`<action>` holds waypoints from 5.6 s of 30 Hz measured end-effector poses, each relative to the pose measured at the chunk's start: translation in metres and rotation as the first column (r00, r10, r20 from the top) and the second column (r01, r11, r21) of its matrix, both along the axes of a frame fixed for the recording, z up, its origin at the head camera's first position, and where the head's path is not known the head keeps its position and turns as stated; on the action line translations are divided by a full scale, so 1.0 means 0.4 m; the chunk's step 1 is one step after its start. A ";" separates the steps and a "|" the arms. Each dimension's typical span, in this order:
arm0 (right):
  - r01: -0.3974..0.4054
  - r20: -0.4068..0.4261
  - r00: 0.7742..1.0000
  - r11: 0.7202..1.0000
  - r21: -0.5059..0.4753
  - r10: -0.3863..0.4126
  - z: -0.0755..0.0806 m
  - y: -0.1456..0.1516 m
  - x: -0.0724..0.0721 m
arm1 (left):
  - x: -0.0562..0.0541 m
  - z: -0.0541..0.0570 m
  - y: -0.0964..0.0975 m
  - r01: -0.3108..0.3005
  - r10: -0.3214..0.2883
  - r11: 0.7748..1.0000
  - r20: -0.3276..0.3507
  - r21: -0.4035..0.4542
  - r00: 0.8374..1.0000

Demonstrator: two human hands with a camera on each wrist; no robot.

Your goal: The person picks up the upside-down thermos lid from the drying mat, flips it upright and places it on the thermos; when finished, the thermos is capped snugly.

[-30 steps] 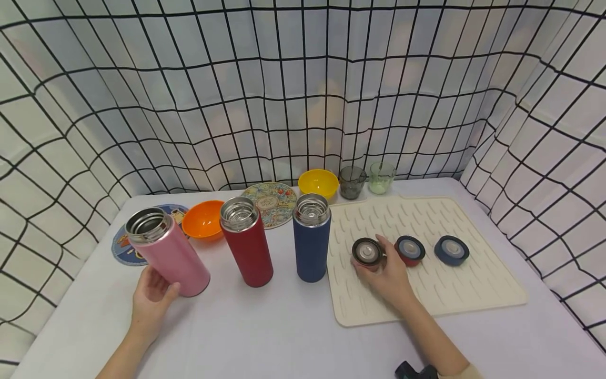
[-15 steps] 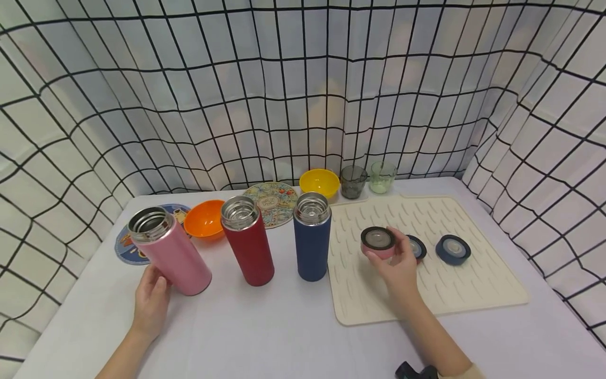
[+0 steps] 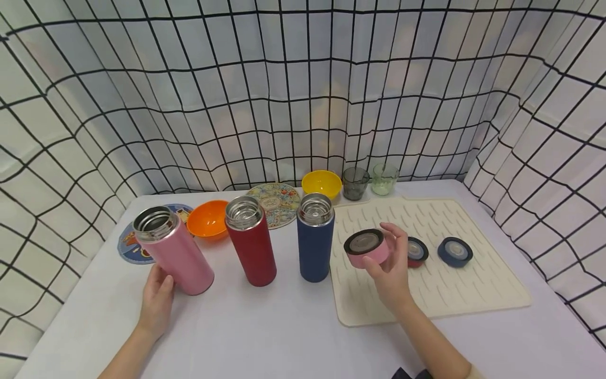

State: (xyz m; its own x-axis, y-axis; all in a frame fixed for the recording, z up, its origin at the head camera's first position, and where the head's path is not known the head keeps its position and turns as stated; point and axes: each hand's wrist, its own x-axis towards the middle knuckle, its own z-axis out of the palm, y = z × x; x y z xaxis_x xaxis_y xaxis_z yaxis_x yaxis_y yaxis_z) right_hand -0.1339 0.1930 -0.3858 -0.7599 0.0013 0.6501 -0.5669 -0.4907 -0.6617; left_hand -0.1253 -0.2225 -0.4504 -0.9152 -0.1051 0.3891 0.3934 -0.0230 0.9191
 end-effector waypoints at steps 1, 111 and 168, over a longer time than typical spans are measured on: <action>-0.004 -0.021 1.000 1.000 -0.010 0.004 0.010 -0.013 0.002 | 0.000 0.000 -0.001 -0.005 0.005 1.000 0.011 -0.012 1.000; -0.111 0.037 0.993 0.804 0.585 0.110 0.134 -0.742 -0.145 | -0.004 -0.010 -0.016 -0.066 0.073 0.996 0.120 -0.057 0.990; -0.283 0.089 0.955 0.782 0.556 0.282 0.183 -0.711 -0.150 | -0.004 -0.003 -0.022 -0.041 0.060 0.991 0.150 -0.127 0.987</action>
State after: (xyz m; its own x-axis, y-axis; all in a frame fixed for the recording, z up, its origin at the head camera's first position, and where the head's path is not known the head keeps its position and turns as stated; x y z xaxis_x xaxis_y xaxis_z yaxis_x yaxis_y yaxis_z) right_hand -0.1937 -0.0915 -0.3124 -0.6694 -0.5751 0.4703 -0.4604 -0.1757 -0.8702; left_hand -0.1267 -0.2312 -0.4518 -0.9597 -0.1125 0.2574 0.2453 0.1107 0.9631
